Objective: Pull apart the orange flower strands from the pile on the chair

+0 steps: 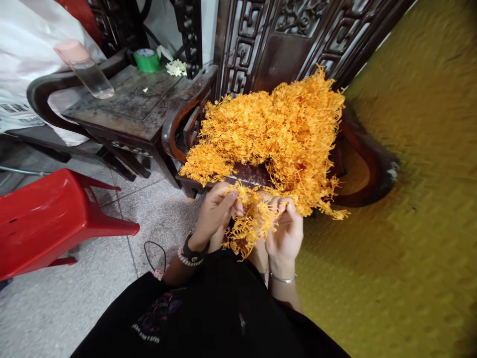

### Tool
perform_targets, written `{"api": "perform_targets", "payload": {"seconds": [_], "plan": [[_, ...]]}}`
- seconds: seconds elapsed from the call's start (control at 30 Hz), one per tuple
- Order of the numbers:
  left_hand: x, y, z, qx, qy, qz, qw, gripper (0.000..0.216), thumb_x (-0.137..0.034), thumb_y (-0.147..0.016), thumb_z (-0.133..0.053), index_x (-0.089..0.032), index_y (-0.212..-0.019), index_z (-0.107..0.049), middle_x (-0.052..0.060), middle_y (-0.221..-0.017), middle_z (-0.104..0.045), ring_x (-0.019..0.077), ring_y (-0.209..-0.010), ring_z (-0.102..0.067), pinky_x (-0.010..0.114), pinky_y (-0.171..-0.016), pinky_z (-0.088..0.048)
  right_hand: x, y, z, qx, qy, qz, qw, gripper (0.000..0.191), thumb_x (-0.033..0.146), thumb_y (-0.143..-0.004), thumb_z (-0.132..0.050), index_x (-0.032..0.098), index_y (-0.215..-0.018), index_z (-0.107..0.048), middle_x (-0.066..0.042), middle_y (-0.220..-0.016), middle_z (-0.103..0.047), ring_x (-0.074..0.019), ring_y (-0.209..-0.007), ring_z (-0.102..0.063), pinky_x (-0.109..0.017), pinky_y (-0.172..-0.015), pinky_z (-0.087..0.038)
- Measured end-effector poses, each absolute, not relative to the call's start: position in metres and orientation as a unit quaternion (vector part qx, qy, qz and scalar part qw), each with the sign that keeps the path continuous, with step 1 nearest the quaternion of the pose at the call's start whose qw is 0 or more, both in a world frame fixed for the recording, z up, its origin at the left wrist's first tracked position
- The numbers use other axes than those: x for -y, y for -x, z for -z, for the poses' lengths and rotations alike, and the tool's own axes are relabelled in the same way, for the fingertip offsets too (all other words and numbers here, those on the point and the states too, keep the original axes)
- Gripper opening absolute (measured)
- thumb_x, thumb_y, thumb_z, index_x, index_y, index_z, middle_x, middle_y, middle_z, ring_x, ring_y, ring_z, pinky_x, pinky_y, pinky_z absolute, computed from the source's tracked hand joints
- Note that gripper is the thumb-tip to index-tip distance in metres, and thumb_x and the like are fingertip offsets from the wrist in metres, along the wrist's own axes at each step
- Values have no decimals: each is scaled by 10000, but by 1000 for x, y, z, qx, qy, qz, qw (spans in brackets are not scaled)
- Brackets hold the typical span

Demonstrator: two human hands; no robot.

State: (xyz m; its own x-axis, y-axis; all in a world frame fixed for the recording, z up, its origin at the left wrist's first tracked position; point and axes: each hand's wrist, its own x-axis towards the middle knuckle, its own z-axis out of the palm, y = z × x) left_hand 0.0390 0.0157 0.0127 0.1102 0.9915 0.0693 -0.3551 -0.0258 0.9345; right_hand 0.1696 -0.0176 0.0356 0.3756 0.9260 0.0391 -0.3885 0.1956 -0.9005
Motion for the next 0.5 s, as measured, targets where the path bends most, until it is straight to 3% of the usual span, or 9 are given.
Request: {"api": "perform_targets", "payload": {"seconds": [0.13,0.23,0.5], "plan": [[-48,-22,-3,-381,-454,-555,584,311,-404,-819,-641,-163,-623,-618,-1,-586,-603,84,-510,-526,220,-516,-430,14,-172,-31,304,463,-451,700,249,394,-831,-525,237,-662,-430,-1,-697,-398,-161,-626,-412,-318,-660,-416],[-100,-3,16,-469,-426,-581,511,308,-379,-806,-651,-150,-605,-606,-6,-568,-597,68,-472,-495,211,-509,-419,12,-171,-27,294,481,-444,697,210,403,-828,-542,239,-710,-481,-9,-723,-455,-165,-672,-465,-314,-683,-431],[-191,22,57,-620,-343,-533,462,204,-294,-893,-520,-125,-792,-576,-7,-624,-602,64,-455,-493,214,-533,-445,9,-169,-20,302,454,-468,695,97,351,-862,-555,260,-844,-582,-10,-865,-573,-154,-802,-563,-321,-777,-469]]}}
